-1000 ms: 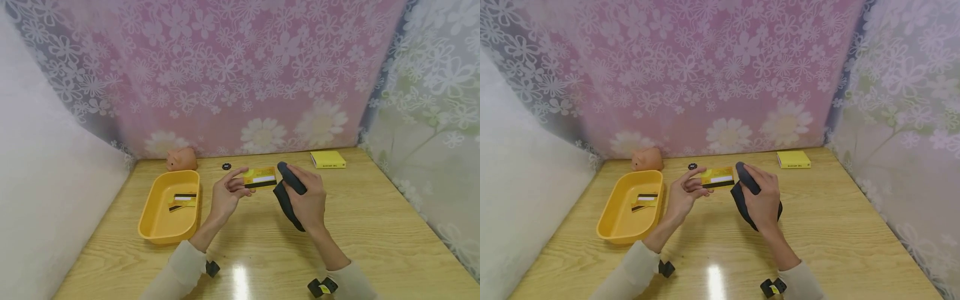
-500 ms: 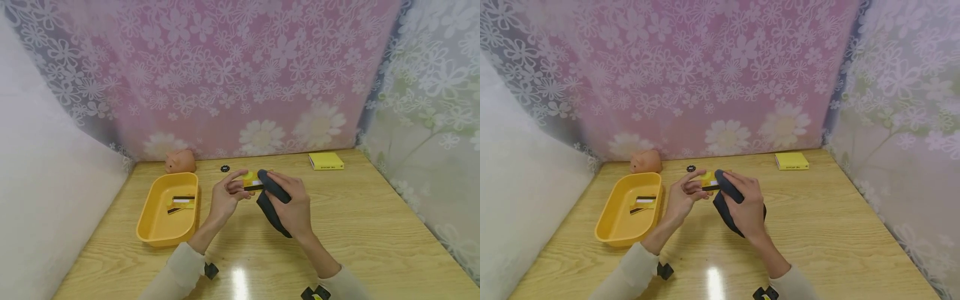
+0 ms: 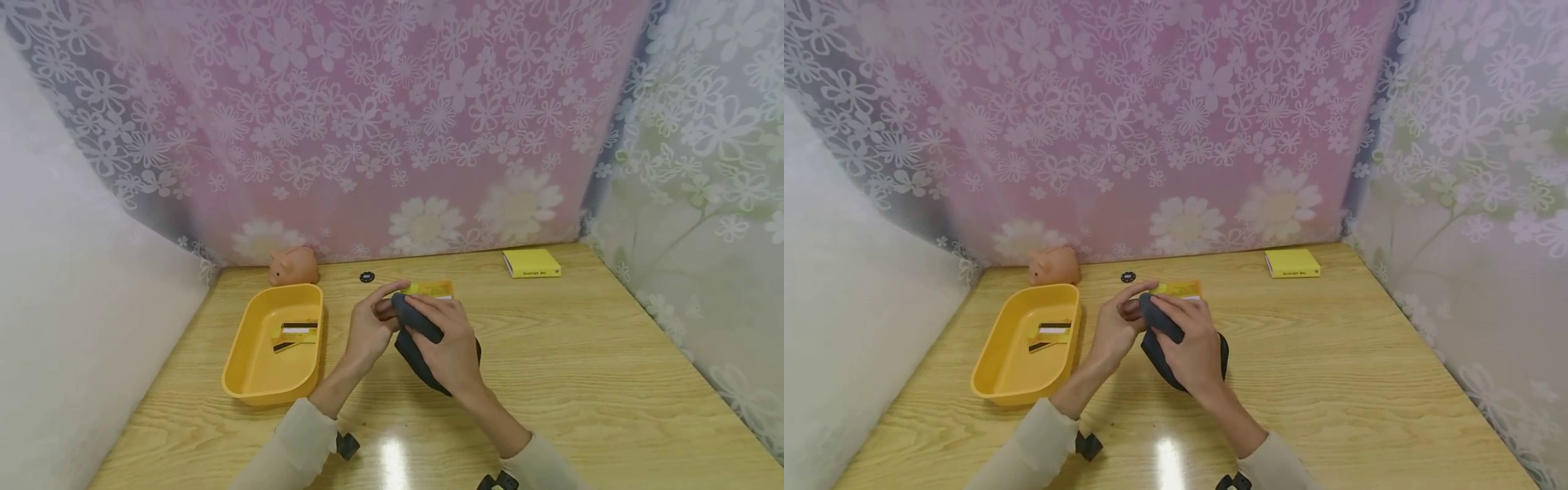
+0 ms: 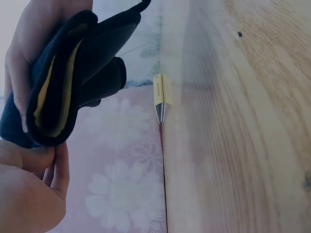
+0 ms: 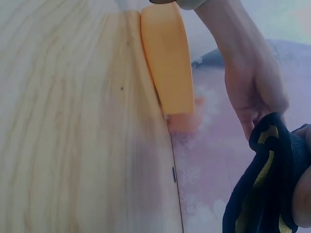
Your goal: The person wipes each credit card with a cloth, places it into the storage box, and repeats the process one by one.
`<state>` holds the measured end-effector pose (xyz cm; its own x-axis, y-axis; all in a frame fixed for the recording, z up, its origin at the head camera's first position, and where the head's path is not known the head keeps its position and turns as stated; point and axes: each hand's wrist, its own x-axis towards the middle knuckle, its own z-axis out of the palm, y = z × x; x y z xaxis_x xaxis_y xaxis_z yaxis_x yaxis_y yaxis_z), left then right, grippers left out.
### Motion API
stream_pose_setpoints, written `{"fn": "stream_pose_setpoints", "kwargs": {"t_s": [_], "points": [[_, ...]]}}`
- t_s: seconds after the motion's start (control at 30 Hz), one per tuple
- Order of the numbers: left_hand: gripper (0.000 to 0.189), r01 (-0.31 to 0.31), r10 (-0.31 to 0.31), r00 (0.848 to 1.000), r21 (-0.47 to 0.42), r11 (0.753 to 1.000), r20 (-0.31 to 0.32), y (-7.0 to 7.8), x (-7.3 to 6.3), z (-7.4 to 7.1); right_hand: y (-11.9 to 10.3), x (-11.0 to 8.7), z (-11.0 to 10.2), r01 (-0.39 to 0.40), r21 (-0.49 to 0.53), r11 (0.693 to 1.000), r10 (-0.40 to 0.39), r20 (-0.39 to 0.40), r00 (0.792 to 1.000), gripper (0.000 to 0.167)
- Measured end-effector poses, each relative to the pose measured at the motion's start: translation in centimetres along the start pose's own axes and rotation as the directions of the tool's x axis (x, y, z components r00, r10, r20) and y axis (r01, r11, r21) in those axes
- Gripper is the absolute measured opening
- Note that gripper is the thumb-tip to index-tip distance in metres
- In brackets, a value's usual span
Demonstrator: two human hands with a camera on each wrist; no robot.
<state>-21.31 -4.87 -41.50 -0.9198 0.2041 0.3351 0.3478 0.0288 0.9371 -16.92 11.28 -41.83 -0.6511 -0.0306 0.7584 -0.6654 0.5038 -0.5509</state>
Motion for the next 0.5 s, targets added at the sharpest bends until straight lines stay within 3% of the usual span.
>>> {"fn": "stream_pose_setpoints", "kwargs": {"t_s": [0.23, 0.5], "points": [[0.06, 0.058, -0.059, 0.998, -0.052, 0.997, -0.014, 0.0, -0.2, -0.1, 1.2, 0.2, -1.4, -0.082, -0.042, 0.996, 0.081, -0.037, 0.996, 0.054], [0.057, 0.069, -0.07, 0.998, -0.077, 0.995, -0.01, 0.2, -0.2, -0.4, 2.9, 0.5, -3.7, -0.15, -0.058, 0.987, 0.143, -0.105, 0.984, 0.054]]}}
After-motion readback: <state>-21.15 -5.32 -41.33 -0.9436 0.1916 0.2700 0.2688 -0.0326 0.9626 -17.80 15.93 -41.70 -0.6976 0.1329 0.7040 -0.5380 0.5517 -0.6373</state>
